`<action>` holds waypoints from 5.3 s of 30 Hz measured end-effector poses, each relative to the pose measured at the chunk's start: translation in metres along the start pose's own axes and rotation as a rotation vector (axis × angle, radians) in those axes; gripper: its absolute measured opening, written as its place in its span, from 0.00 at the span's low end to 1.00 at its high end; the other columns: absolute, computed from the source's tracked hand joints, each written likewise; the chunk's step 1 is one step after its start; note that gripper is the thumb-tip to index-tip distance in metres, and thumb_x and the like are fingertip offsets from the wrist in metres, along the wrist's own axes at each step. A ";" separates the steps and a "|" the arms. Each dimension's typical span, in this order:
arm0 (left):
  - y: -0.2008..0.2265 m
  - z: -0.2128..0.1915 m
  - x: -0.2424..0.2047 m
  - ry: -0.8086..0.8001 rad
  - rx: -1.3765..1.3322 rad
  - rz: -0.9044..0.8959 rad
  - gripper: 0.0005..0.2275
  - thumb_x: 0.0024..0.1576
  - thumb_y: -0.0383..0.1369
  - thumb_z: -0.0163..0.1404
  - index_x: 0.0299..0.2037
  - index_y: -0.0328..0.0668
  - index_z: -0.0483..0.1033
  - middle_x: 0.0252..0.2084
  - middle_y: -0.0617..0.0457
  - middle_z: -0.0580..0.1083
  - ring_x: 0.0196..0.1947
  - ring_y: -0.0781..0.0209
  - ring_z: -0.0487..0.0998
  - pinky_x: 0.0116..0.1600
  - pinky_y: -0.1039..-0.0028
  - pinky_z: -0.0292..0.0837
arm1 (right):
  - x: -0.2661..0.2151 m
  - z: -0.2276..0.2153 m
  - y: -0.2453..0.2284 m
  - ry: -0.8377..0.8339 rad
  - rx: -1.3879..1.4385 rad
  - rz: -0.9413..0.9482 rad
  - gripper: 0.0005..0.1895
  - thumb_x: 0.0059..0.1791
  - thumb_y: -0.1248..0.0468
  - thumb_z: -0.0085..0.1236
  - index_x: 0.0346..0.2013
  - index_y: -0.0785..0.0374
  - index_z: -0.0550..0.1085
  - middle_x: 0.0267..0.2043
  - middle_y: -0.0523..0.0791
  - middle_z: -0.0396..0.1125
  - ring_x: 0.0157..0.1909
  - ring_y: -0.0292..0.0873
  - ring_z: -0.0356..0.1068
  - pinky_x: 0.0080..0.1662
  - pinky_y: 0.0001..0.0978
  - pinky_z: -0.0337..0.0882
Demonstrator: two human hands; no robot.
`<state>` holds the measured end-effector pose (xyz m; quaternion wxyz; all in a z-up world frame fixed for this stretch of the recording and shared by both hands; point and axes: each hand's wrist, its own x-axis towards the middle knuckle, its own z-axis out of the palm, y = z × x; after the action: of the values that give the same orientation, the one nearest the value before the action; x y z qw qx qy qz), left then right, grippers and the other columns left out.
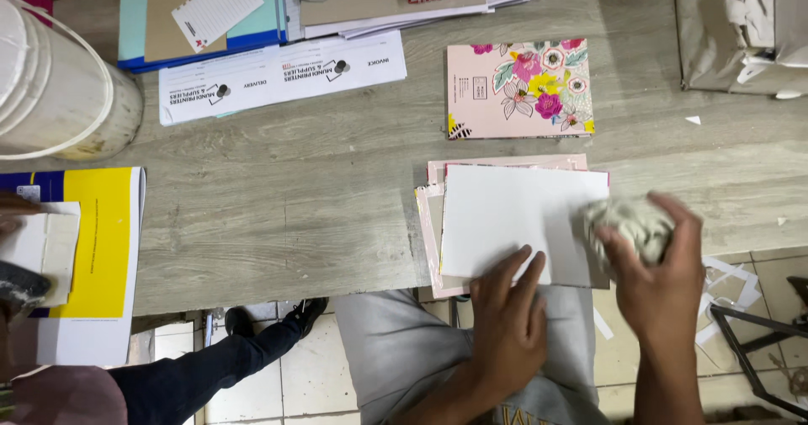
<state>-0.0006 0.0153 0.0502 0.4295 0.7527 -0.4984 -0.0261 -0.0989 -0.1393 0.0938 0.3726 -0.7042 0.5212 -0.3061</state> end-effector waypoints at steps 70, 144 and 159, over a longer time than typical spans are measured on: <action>-0.117 -0.033 0.083 -0.031 -1.876 -0.941 0.27 0.70 0.43 0.44 0.77 0.38 0.60 0.79 0.31 0.59 0.79 0.40 0.60 0.79 0.56 0.57 | -0.025 0.103 0.008 -0.510 -0.556 -0.247 0.20 0.47 0.47 0.64 0.51 0.46 0.77 0.44 0.42 0.69 0.34 0.61 0.78 0.37 0.61 0.75; -0.128 -0.043 0.095 -0.162 -0.405 -0.521 0.26 0.70 0.42 0.36 0.79 0.53 0.56 0.84 0.47 0.55 0.86 0.44 0.39 0.84 0.57 0.30 | 0.007 0.036 0.037 -0.179 0.041 0.127 0.30 0.56 0.49 0.52 0.68 0.61 0.74 0.70 0.50 0.65 0.70 0.47 0.66 0.66 0.42 0.67; -0.198 0.022 0.267 -0.061 -0.794 -0.571 0.42 0.68 0.45 0.51 0.85 0.49 0.31 0.85 0.29 0.35 0.85 0.33 0.37 0.82 0.37 0.36 | 0.232 0.089 0.049 -0.214 -0.132 0.010 0.36 0.63 0.47 0.58 0.74 0.74 0.67 0.64 0.59 0.68 0.63 0.61 0.72 0.56 0.50 0.76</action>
<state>0.2671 -0.1782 0.0070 0.6442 0.6363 -0.2359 -0.3527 0.0115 -0.3528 0.0143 0.3805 -0.7533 0.5009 -0.1921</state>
